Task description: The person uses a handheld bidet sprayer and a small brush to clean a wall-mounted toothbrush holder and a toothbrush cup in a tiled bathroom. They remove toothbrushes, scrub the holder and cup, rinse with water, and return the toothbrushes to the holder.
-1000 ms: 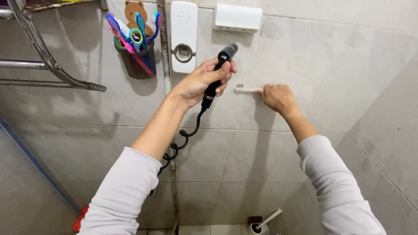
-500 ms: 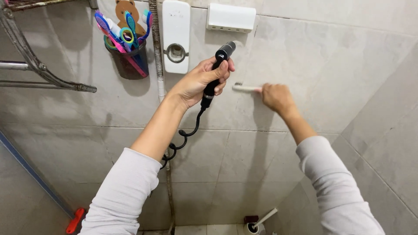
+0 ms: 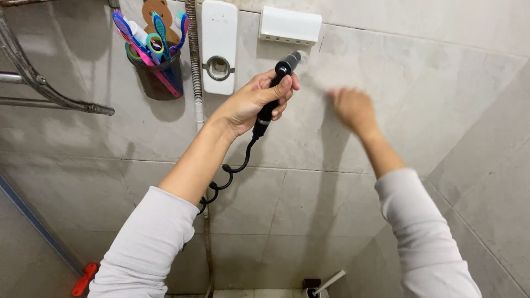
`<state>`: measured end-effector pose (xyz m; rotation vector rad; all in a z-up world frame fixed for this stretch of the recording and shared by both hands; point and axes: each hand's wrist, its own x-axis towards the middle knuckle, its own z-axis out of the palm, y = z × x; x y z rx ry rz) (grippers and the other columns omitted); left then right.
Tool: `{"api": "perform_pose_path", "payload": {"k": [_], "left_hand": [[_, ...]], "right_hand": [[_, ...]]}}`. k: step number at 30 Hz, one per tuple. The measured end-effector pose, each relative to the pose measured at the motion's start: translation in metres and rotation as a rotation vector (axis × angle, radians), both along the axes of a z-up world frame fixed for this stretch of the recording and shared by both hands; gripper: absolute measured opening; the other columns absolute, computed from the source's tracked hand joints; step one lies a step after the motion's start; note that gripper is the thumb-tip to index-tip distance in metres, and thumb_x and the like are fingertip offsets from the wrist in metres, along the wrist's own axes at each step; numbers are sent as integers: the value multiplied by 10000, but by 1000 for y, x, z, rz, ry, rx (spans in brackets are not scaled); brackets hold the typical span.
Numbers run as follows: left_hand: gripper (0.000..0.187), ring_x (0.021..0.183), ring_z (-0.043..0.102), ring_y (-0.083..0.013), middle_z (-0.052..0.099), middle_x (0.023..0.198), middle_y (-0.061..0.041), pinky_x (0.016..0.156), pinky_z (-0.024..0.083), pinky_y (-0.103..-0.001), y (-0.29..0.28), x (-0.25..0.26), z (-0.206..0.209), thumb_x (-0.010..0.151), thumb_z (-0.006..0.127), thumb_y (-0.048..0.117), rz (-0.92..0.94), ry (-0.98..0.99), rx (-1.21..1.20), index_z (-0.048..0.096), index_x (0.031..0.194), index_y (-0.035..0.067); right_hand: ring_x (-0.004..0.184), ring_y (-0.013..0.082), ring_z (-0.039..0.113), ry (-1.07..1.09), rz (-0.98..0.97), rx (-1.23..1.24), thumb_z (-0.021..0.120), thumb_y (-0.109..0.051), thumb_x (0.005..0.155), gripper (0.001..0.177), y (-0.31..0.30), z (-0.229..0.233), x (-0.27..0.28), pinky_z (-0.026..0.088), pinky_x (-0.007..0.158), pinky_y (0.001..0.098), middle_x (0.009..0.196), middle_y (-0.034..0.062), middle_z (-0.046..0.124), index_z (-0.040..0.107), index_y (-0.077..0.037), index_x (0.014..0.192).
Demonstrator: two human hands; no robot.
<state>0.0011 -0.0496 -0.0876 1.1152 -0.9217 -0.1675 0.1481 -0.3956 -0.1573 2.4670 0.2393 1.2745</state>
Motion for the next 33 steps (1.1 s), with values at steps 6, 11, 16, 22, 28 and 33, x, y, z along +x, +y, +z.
{"api": "perform_pose_path", "payload": {"k": [6, 11, 16, 22, 28, 33], "left_hand": [[302, 500, 529, -53, 513, 693, 29, 486, 500, -217, -2, -6, 12, 996, 684, 380, 30, -23, 6, 624, 1026, 86], [272, 509, 521, -59, 508, 703, 24, 493, 492, -217, -2, -1, 4, 1004, 687, 341, 27, -8, -11, 627, 1051, 79], [262, 516, 525, -73, 492, 708, 16, 504, 497, -228, 9, 6, -8, 1017, 674, 327, 33, 14, -38, 619, 1070, 76], [265, 526, 517, -91, 485, 714, 4, 517, 496, -241, 29, 5, -15, 1022, 665, 327, 71, 4, -34, 614, 1081, 74], [279, 542, 521, -97, 487, 723, -2, 529, 498, -244, 48, -4, -25, 1017, 672, 316, 107, 15, -34, 602, 1089, 57], [299, 542, 517, -112, 468, 718, -10, 532, 488, -248, 62, -6, -48, 1007, 678, 322, 114, 44, -56, 603, 1088, 44]], "right_hand": [[625, 278, 738, 306, -26, -292, 314, -425, 1123, 529, 23, -26, -29, 559, 592, 374, 642, 106, 677, 611, -119, 809], [515, 348, 683, -146, 15, 2, 354, -517, 1232, 671, 11, 38, -19, 514, 466, 425, 535, 99, 550, 568, -121, 734], [464, 306, 622, -347, 149, -185, 553, -357, 1127, 449, 47, -44, -21, 484, 440, 404, 551, 81, 518, 585, -101, 759], [468, 275, 600, -213, 304, -298, 495, -363, 1042, 383, 58, -133, -7, 465, 471, 411, 567, 68, 546, 601, -82, 804], [521, 311, 628, -378, 68, -112, 458, -429, 1157, 489, 43, -6, -11, 480, 480, 433, 588, 85, 541, 598, -110, 814], [430, 240, 585, -499, 17, -196, 586, -361, 1112, 405, 69, -46, -26, 447, 423, 345, 540, 27, 502, 559, -140, 774]]}}
